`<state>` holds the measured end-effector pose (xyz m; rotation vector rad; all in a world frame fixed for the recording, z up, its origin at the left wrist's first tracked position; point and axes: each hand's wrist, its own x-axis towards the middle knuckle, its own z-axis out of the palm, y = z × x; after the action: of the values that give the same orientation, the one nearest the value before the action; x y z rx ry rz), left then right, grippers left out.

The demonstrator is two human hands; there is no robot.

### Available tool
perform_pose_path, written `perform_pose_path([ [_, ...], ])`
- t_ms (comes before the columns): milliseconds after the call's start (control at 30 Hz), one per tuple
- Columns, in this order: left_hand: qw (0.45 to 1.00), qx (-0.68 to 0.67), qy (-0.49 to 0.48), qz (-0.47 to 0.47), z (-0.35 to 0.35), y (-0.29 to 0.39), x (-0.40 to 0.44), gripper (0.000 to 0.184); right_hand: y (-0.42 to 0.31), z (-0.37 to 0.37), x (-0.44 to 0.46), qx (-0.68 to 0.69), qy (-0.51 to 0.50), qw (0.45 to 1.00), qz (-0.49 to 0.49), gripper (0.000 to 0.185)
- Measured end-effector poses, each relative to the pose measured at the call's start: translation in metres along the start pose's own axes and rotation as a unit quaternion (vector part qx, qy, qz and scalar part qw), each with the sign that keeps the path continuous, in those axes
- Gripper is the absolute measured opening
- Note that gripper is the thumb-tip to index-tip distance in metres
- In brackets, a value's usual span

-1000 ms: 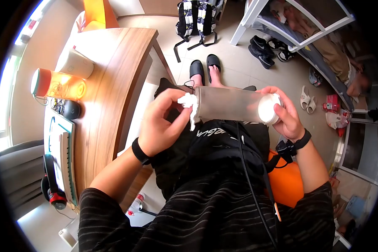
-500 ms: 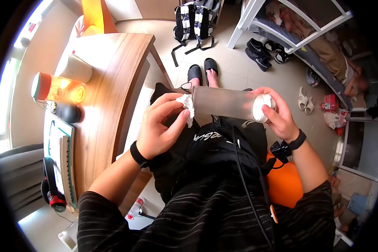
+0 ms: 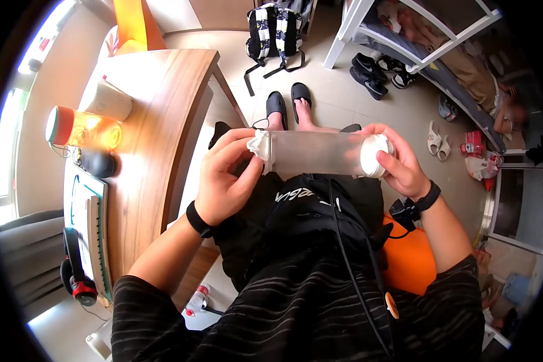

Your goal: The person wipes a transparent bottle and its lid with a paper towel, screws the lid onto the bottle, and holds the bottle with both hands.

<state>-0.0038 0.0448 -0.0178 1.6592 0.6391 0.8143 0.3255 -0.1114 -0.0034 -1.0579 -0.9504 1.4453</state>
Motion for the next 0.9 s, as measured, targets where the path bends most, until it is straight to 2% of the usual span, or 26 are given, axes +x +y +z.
perform_pose_path([
  [100,0.999,0.011,-0.040,0.008,-0.003,-0.007,0.000,0.024,0.002,0.001,0.001,-0.005,0.041,0.999,0.011,0.047],
  [167,0.999,0.015,-0.026,0.029,-0.003,-0.003,0.001,0.023,0.004,-0.001,0.002,-0.012,0.059,0.998,0.016,0.047],
  [267,0.999,-0.011,0.002,0.043,0.001,-0.003,0.002,0.024,-0.001,-0.002,-0.002,0.000,-0.009,0.999,0.032,0.048],
  [400,0.999,-0.023,-0.026,-0.006,-0.002,-0.006,0.002,0.025,0.000,0.001,-0.001,0.012,0.037,0.999,0.018,0.048],
  [467,0.999,0.002,-0.034,0.027,-0.004,-0.005,0.001,0.026,-0.003,0.001,0.002,0.011,0.073,0.997,0.038,0.048],
  [533,0.997,0.042,-0.022,0.055,-0.003,-0.003,-0.001,0.026,-0.001,-0.003,-0.002,0.014,0.022,0.998,0.049,0.047],
  [667,1.000,0.016,-0.005,-0.013,-0.003,0.003,0.002,0.024,-0.004,-0.001,-0.002,0.066,-0.012,0.997,0.044,0.046],
  [767,0.998,0.022,-0.061,0.026,-0.007,-0.007,0.001,0.022,-0.003,0.003,0.002,0.056,0.078,0.994,0.043,0.046],
  [867,0.997,0.052,-0.041,0.047,-0.005,0.000,0.000,0.021,0.001,-0.012,0.001,0.017,0.020,0.995,0.091,0.047],
  [900,1.000,-0.005,-0.018,0.025,-0.001,-0.001,-0.001,0.022,-0.001,-0.009,0.000,0.024,0.010,0.996,0.083,0.047],
])
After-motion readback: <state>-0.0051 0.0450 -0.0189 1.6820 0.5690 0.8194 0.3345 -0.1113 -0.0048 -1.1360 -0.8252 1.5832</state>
